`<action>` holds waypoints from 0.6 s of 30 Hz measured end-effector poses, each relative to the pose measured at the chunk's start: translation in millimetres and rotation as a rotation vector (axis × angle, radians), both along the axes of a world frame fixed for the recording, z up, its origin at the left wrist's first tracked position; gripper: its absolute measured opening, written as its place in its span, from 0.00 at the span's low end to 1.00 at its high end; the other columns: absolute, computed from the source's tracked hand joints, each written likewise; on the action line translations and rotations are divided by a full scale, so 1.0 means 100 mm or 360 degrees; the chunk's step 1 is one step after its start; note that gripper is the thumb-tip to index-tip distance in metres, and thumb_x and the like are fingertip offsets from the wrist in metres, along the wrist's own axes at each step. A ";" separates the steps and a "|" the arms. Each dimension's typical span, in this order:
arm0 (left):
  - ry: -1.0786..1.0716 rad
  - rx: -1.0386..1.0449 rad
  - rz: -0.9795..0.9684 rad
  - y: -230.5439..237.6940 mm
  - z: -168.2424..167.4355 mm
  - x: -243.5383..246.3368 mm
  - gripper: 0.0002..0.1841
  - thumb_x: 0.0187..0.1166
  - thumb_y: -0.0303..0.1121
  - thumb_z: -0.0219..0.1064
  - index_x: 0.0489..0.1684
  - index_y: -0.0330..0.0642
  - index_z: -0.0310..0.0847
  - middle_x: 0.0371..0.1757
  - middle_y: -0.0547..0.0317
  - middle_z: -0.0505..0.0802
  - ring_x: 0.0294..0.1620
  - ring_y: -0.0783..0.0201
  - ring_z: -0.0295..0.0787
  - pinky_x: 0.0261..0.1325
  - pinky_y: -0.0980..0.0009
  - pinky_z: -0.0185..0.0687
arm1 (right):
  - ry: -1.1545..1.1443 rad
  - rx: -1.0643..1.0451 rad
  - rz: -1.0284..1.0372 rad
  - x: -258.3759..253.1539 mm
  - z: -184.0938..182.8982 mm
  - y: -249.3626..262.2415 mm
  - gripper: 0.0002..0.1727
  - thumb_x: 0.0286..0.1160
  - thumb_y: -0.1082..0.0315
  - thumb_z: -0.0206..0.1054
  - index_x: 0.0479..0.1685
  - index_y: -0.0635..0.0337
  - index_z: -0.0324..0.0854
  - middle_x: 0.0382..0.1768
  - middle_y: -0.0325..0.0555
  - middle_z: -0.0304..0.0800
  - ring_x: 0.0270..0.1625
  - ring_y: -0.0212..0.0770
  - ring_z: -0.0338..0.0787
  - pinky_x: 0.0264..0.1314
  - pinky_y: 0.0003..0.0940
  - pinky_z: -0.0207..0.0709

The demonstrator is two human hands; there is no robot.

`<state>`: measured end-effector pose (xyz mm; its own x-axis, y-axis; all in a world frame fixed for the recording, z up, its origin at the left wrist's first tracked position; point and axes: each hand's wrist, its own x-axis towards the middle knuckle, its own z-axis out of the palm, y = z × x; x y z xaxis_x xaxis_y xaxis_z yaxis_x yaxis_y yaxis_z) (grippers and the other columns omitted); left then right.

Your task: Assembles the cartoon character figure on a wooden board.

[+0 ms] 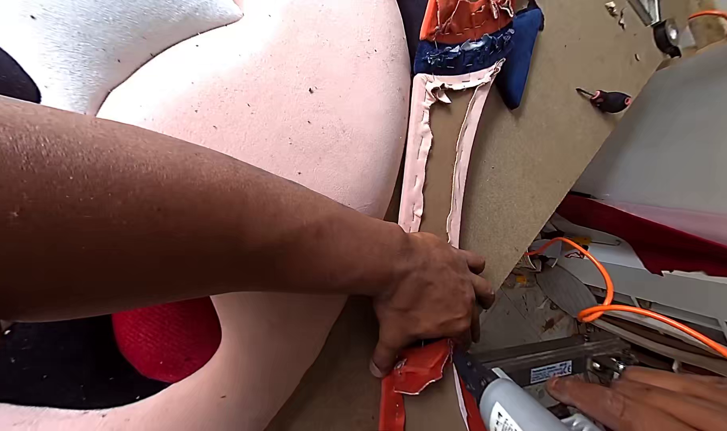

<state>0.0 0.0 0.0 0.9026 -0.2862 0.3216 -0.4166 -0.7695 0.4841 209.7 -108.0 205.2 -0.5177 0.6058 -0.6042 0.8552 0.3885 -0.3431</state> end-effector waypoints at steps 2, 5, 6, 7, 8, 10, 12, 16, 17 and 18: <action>-0.0010 0.0017 0.0012 0.00 0.01 0.00 0.48 0.33 0.76 0.71 0.63 0.63 0.90 0.59 0.75 0.95 0.73 0.64 0.82 0.85 0.53 0.59 | 0.0014 0.0002 0.0046 -0.05 -0.06 0.03 0.21 0.80 0.59 0.61 0.65 0.58 0.87 0.30 0.56 0.93 0.31 0.57 0.92 0.28 0.53 0.81; 0.0029 0.0072 0.0052 -0.02 0.05 -0.02 0.45 0.39 0.75 0.71 0.59 0.56 0.91 0.60 0.70 0.94 0.69 0.63 0.83 0.78 0.56 0.66 | -0.0008 0.0032 0.0125 -0.07 -0.14 0.06 0.20 0.79 0.59 0.61 0.63 0.57 0.87 0.30 0.54 0.93 0.30 0.56 0.92 0.27 0.52 0.80; 0.0045 0.0081 0.0069 -0.02 0.06 -0.02 0.45 0.39 0.75 0.71 0.58 0.55 0.92 0.61 0.69 0.93 0.68 0.63 0.84 0.76 0.57 0.69 | -0.0019 0.0043 0.0149 -0.06 -0.15 0.08 0.20 0.78 0.59 0.61 0.63 0.57 0.87 0.30 0.54 0.93 0.30 0.55 0.92 0.26 0.52 0.80; 0.0047 0.0098 0.0087 -0.03 0.06 -0.03 0.45 0.39 0.76 0.70 0.56 0.54 0.92 0.61 0.69 0.93 0.67 0.63 0.84 0.74 0.57 0.70 | -0.0028 0.0038 0.0157 -0.06 -0.16 0.10 0.20 0.78 0.60 0.61 0.63 0.56 0.88 0.31 0.54 0.93 0.31 0.56 0.92 0.26 0.52 0.80; 0.0039 0.0113 0.0103 -0.03 0.06 -0.02 0.46 0.37 0.76 0.70 0.56 0.54 0.92 0.61 0.68 0.93 0.66 0.63 0.85 0.72 0.58 0.71 | -0.0030 0.0024 0.0160 -0.05 -0.16 0.12 0.19 0.79 0.61 0.61 0.63 0.57 0.88 0.32 0.55 0.94 0.31 0.56 0.93 0.27 0.52 0.81; 0.0027 0.0139 0.0121 -0.05 0.04 -0.02 0.47 0.35 0.76 0.71 0.56 0.53 0.91 0.61 0.67 0.93 0.65 0.62 0.85 0.71 0.58 0.72 | -0.0017 0.0007 0.0178 -0.04 -0.18 0.14 0.20 0.80 0.60 0.60 0.63 0.57 0.88 0.32 0.55 0.94 0.31 0.56 0.93 0.27 0.52 0.80; 0.0019 0.0138 0.0127 -0.06 0.03 -0.01 0.47 0.33 0.76 0.72 0.55 0.53 0.91 0.62 0.67 0.92 0.66 0.62 0.84 0.71 0.58 0.72 | -0.0009 0.0015 0.0203 -0.05 -0.20 0.15 0.20 0.80 0.60 0.59 0.63 0.56 0.88 0.32 0.54 0.94 0.31 0.55 0.93 0.26 0.51 0.80; 0.0036 0.0063 0.0059 -0.02 0.03 0.00 0.46 0.30 0.73 0.73 0.54 0.56 0.93 0.62 0.69 0.93 0.69 0.62 0.83 0.77 0.54 0.67 | -0.0016 0.0009 0.0238 -0.07 -0.20 0.17 0.21 0.80 0.62 0.60 0.67 0.57 0.86 0.32 0.55 0.94 0.31 0.56 0.93 0.27 0.51 0.80; 0.0032 0.0046 0.0044 -0.01 0.03 0.00 0.46 0.28 0.73 0.73 0.54 0.57 0.93 0.60 0.71 0.94 0.70 0.62 0.83 0.78 0.53 0.66 | -0.0025 0.0008 0.0241 -0.08 -0.19 0.17 0.22 0.80 0.61 0.60 0.68 0.57 0.86 0.32 0.55 0.94 0.31 0.56 0.93 0.27 0.51 0.80; 0.0036 0.0049 0.0033 0.00 0.03 0.01 0.46 0.28 0.74 0.73 0.53 0.57 0.93 0.61 0.71 0.94 0.72 0.61 0.82 0.79 0.52 0.66 | -0.0036 0.0009 0.0238 -0.09 -0.19 0.16 0.22 0.79 0.61 0.60 0.68 0.57 0.86 0.32 0.55 0.94 0.31 0.57 0.93 0.27 0.51 0.80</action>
<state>0.9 -0.2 2.9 0.9153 -0.2768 0.2925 -0.3896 -0.7924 0.4694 200.8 -91.5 186.7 -0.5885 0.5264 -0.6137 0.7952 0.5139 -0.3217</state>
